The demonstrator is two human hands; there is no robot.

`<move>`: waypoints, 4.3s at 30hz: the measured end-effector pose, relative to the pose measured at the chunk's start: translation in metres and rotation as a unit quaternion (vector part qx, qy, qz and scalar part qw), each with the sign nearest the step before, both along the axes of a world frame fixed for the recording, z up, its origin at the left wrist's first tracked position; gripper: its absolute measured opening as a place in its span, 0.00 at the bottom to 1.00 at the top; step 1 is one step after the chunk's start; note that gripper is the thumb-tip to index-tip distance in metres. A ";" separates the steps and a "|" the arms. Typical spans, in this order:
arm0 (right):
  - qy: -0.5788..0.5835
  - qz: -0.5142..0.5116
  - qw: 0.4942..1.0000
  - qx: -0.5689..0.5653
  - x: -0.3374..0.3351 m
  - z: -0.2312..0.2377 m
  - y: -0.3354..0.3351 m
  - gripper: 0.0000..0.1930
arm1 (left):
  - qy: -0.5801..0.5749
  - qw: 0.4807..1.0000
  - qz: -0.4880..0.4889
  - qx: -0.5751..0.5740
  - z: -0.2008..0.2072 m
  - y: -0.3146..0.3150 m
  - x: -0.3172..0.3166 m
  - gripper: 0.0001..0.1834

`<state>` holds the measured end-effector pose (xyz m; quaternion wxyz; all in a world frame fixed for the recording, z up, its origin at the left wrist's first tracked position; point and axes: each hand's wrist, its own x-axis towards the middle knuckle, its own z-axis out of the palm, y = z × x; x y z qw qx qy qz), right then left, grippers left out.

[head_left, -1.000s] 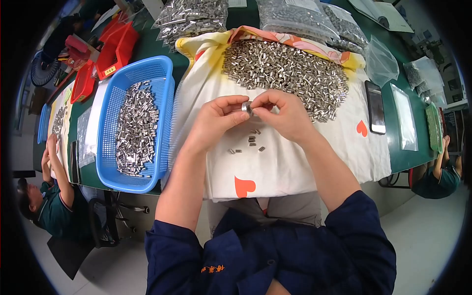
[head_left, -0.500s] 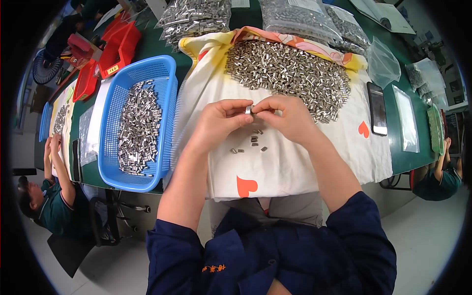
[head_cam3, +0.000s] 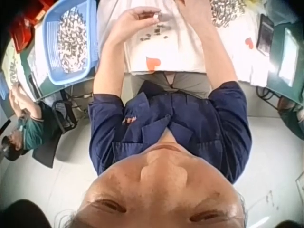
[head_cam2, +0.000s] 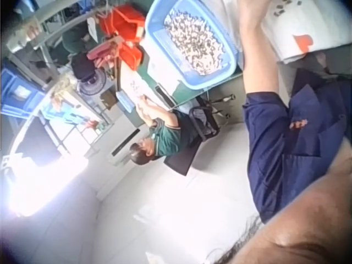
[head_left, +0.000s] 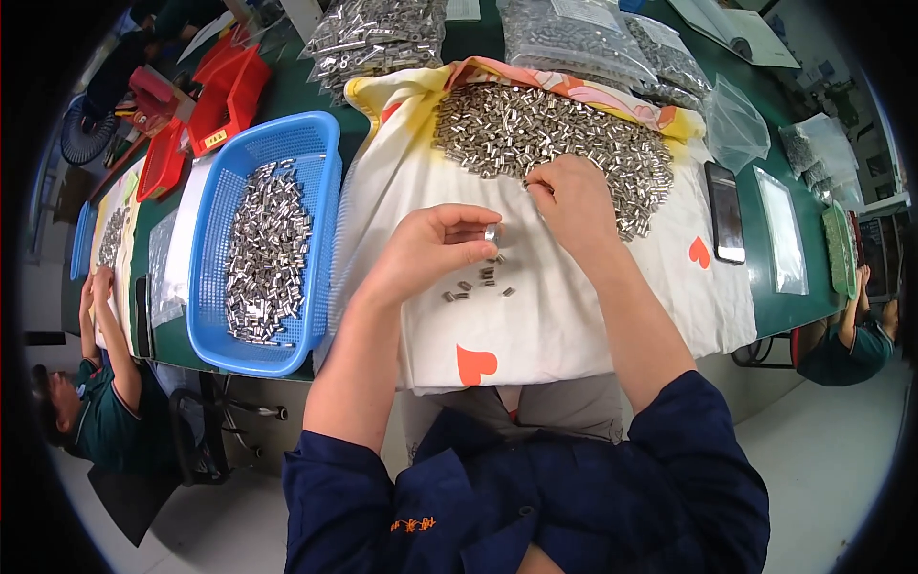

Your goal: Inspecting and sorting small metal industrial components on a cloth-covered workbench.

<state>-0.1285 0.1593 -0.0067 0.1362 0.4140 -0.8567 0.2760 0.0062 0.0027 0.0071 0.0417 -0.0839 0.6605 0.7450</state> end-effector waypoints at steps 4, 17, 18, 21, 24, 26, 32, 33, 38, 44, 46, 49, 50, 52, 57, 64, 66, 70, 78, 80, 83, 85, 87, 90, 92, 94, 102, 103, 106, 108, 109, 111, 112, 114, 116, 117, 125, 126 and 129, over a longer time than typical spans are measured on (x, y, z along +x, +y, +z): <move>0.045 0.018 0.999 0.024 0.011 0.005 -0.005 0.02 | 0.003 0.998 -0.017 -0.061 -0.004 -0.003 0.004 0.17; -0.373 0.117 0.911 -0.133 0.036 0.023 -0.002 0.05 | 0.020 0.995 0.066 0.071 -0.006 0.000 -0.001 0.19; -0.377 0.128 0.907 -0.141 0.037 0.023 -0.002 0.05 | 0.022 0.994 0.067 0.085 -0.004 -0.001 -0.003 0.19; -0.380 0.138 0.904 -0.141 0.036 0.026 -0.003 0.05 | 0.031 0.996 0.055 0.064 -0.007 -0.002 -0.006 0.19; -0.350 0.130 0.919 -0.128 0.037 0.023 -0.003 0.04 | 0.020 0.996 0.052 0.075 -0.008 -0.002 -0.005 0.19; -0.352 0.110 0.919 -0.137 0.039 0.022 -0.002 0.04 | 0.020 0.996 0.054 0.068 -0.011 0.000 -0.003 0.19; -0.310 0.126 0.933 -0.132 0.042 0.022 0.003 0.04 | 0.028 0.997 0.050 0.050 -0.015 0.004 -0.005 0.18; -0.311 0.118 0.934 -0.129 0.044 0.022 0.004 0.04 | 0.027 0.998 0.052 0.022 -0.015 0.007 -0.006 0.18; -0.158 0.127 0.974 -0.102 0.053 0.027 -0.007 0.04 | 0.021 0.996 0.085 0.011 -0.013 0.000 0.000 0.18; -0.337 0.138 0.928 -0.081 0.033 0.034 0.002 0.06 | 0.005 0.997 0.050 0.056 -0.004 -0.001 -0.003 0.19; -0.388 0.122 0.911 -0.072 0.035 0.033 0.004 0.06 | 0.000 0.998 0.038 0.044 -0.003 0.002 -0.004 0.19; -0.398 0.132 0.905 -0.073 0.034 0.036 0.007 0.06 | -0.009 0.999 0.031 0.039 -0.003 0.005 -0.003 0.18; -0.382 0.116 0.914 -0.064 0.031 0.036 0.008 0.06 | -0.013 0.998 0.032 0.048 -0.003 0.005 -0.002 0.18; -0.343 0.070 0.932 -0.094 0.017 0.032 0.012 0.07 | -0.014 0.999 0.024 0.030 -0.001 0.003 0.000 0.18; -0.066 0.034 0.997 -0.013 0.004 0.015 0.013 0.04 | -0.013 0.999 -0.007 0.052 0.002 0.003 0.001 0.17; 0.040 -0.026 0.998 0.050 0.009 0.004 -0.003 0.02 | -0.010 0.999 -0.002 0.045 0.002 0.003 0.000 0.18; 0.030 -0.009 0.997 0.075 0.013 0.007 -0.001 0.02 | -0.010 0.999 -0.001 0.046 -0.001 0.003 -0.001 0.17; 0.033 -0.028 0.997 0.064 0.012 0.006 -0.001 0.02 | -0.002 0.999 0.015 0.040 -0.003 0.003 -0.001 0.17; -0.398 0.111 0.905 -0.103 0.031 0.032 0.003 0.05 | -0.001 0.995 0.057 0.077 -0.005 -0.001 -0.003 0.19; -0.396 0.120 0.904 -0.104 0.035 0.032 0.002 0.04 | 0.007 0.992 0.067 0.106 -0.007 -0.001 -0.003 0.19; -0.356 0.130 0.919 -0.110 0.038 0.028 0.001 0.05 | 0.012 0.994 0.057 0.092 -0.008 -0.001 -0.004 0.19; -0.319 0.133 0.931 -0.115 0.040 0.026 0.000 0.05 | 0.008 0.995 0.058 0.086 -0.010 -0.001 -0.003 0.19; -0.199 0.121 0.969 -0.085 0.043 0.024 0.000 0.05 | 0.005 0.995 0.056 0.080 -0.009 0.001 -0.004 0.19; -0.106 0.116 0.986 -0.062 0.046 0.023 -0.001 0.05 | -0.007 0.997 0.075 -0.026 -0.004 0.007 -0.004 0.19; -0.167 0.115 0.976 -0.083 0.046 0.023 -0.001 0.04 | 0.002 0.997 0.076 -0.007 -0.003 0.006 -0.002 0.19; -0.226 0.116 0.962 -0.103 0.042 0.024 0.000 0.04 | 0.012 0.998 0.064 0.014 -0.006 0.002 -0.003 0.19; -0.342 0.108 0.929 -0.095 0.020 0.032 0.009 0.06 | -0.009 0.999 0.032 0.018 -0.002 0.003 0.000 0.18; -0.339 0.109 0.929 -0.094 0.014 0.032 0.011 0.06 | -0.021 0.999 0.019 0.025 0.002 0.004 0.000 0.18; -0.182 -0.027 0.974 -0.130 0.002 0.020 0.013 0.05 | -0.022 1.000 -0.001 0.023 0.001 0.004 -0.001 0.17; -0.113 -0.013 0.990 -0.083 0.000 0.010 0.009 0.05 | -0.012 1.000 -0.005 0.013 0.000 0.004 -0.001 0.17; -0.045 0.002 0.998 -0.036 0.000 0.006 0.006 0.04 | -0.016 1.000 -0.005 0.019 0.001 0.004 0.000 0.18; -0.005 -0.016 1.000 -0.002 0.004 0.000 0.001 0.03 | -0.020 0.999 -0.004 0.027 0.002 0.005 0.000 0.18; 0.036 -0.034 0.998 0.030 0.006 -0.001 -0.002 0.03 | -0.023 1.000 -0.003 0.009 0.003 0.006 -0.001 0.18; 0.028 -0.031 0.998 0.049 0.010 0.002 -0.004 0.02 | -0.025 1.000 0.000 -0.009 0.003 0.005 -0.002 0.18; 0.021 -0.027 0.997 0.065 0.012 0.003 -0.005 0.02 | -0.022 1.000 0.000 0.009 0.000 0.004 -0.002 0.18; 0.014 -0.025 0.997 0.066 0.013 0.003 -0.005 0.02 | -0.022 1.000 0.001 0.009 -0.003 0.004 -0.002 0.18; -0.365 0.062 0.924 -0.092 0.034 0.032 -0.001 0.03 | 0.012 0.996 0.063 0.057 -0.005 0.000 -0.005 0.19; -0.384 0.092 0.913 -0.107 0.035 0.032 0.000 0.03 | 0.011 0.996 0.063 0.057 -0.006 0.000 -0.004 0.19; -0.393 0.127 0.902 -0.123 0.036 0.029 -0.001 0.03 | 0.011 0.996 0.064 0.065 -0.008 -0.001 -0.004 0.19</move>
